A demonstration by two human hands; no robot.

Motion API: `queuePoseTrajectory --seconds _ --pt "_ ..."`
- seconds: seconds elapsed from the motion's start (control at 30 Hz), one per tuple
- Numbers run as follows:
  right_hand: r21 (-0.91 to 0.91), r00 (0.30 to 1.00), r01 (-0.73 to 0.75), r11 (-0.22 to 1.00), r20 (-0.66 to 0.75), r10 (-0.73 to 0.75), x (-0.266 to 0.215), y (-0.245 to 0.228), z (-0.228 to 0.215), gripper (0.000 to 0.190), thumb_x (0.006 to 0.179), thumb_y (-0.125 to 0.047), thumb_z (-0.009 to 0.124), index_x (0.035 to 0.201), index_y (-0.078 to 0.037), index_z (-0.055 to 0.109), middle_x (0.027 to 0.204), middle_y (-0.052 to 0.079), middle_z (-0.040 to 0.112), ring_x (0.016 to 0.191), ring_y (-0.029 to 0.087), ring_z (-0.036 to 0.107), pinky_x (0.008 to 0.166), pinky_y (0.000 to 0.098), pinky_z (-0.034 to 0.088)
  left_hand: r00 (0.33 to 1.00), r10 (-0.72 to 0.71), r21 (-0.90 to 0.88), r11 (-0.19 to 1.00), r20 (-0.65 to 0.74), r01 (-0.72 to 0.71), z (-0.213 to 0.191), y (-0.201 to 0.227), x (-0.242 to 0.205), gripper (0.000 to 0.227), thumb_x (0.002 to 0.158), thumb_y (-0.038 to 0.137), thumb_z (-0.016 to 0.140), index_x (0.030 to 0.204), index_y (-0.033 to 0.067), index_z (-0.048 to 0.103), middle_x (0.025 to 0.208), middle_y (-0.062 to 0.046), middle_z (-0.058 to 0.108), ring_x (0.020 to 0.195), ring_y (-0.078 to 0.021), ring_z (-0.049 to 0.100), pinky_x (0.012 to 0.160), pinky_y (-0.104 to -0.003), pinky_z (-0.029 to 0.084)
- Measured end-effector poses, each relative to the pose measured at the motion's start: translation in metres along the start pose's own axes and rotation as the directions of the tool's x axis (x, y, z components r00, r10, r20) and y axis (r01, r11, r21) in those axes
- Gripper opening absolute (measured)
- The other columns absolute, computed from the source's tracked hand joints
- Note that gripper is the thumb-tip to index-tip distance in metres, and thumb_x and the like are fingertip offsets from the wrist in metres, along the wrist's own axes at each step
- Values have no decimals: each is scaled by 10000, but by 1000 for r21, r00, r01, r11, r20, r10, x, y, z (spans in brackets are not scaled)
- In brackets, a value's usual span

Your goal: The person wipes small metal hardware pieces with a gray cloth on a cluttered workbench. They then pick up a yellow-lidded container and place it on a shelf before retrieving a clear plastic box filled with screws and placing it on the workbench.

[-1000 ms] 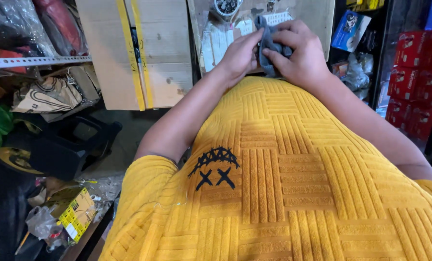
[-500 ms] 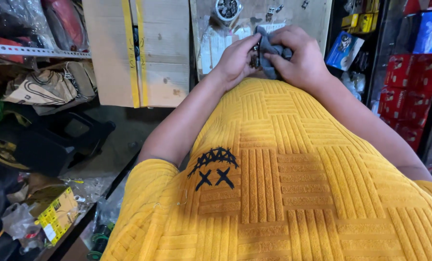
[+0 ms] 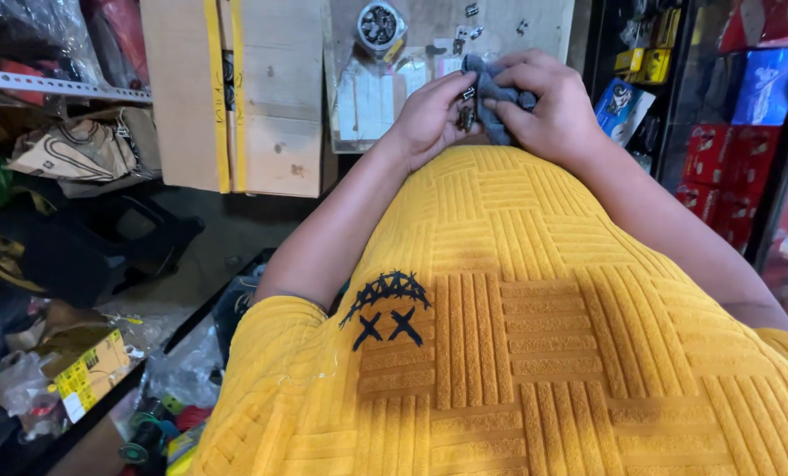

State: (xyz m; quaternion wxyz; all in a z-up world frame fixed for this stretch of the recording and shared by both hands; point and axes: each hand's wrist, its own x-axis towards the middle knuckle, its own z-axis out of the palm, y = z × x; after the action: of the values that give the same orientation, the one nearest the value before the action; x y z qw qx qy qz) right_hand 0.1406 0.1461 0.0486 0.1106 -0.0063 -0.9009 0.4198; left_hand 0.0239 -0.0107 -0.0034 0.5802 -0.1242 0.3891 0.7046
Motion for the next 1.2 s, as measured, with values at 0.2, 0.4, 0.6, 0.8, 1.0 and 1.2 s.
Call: queuePoseTrajectory --seconds 0.2,0.4,0.6,0.8,1.0,1.2 --pt "38 996 71 997 -64 -68 3 6 -18 78 965 111 727 1028 78 692 1071 231 705 1020 366 670 902 441 524 998 43 -94 995 51 -38 13 -11 15 145 978 141 627 1023 8 662 928 -214 752 851 -272 739 776 -450 662" --pt "78 997 68 995 -52 -64 3 20 -28 63 977 102 707 1011 65 669 1066 225 707 1014 367 665 892 462 524 996 64 -102 992 -64 -70 19 -20 22 123 902 70 634 993 -12 638 916 -220 732 853 -288 726 812 -498 661" --pt "39 993 100 994 -69 -97 8 32 -39 105 1002 27 759 1054 62 675 1095 213 688 1024 356 654 909 448 500 987 146 56 988 -68 -142 21 -28 25 218 854 -62 596 1026 24 700 967 -135 730 862 -234 685 759 -301 617" --pt "56 994 94 994 -54 -91 10 38 -40 102 1014 25 747 1077 74 683 1060 199 689 1017 349 655 908 448 515 985 161 45 986 -65 -158 18 -32 25 281 889 -92 656 1126 56 683 1041 -110 761 874 -187 735 794 -248 624" --pt "65 995 66 996 -77 -61 10 41 -38 82 1043 21 733 1078 79 685 1046 201 674 997 345 642 886 449 509 988 122 82 990 -100 -114 22 -14 -6 286 953 -72 648 1225 10 671 1210 -226 743 1056 -263 764 761 -241 655" --pt "55 996 20 998 -91 -15 5 45 -28 120 1059 -25 746 1087 64 671 1035 183 650 978 329 626 861 441 493 982 137 155 981 -133 -116 -2 -14 -18 274 942 77 690 1208 9 669 1165 -198 769 815 -176 728 611 -204 566"
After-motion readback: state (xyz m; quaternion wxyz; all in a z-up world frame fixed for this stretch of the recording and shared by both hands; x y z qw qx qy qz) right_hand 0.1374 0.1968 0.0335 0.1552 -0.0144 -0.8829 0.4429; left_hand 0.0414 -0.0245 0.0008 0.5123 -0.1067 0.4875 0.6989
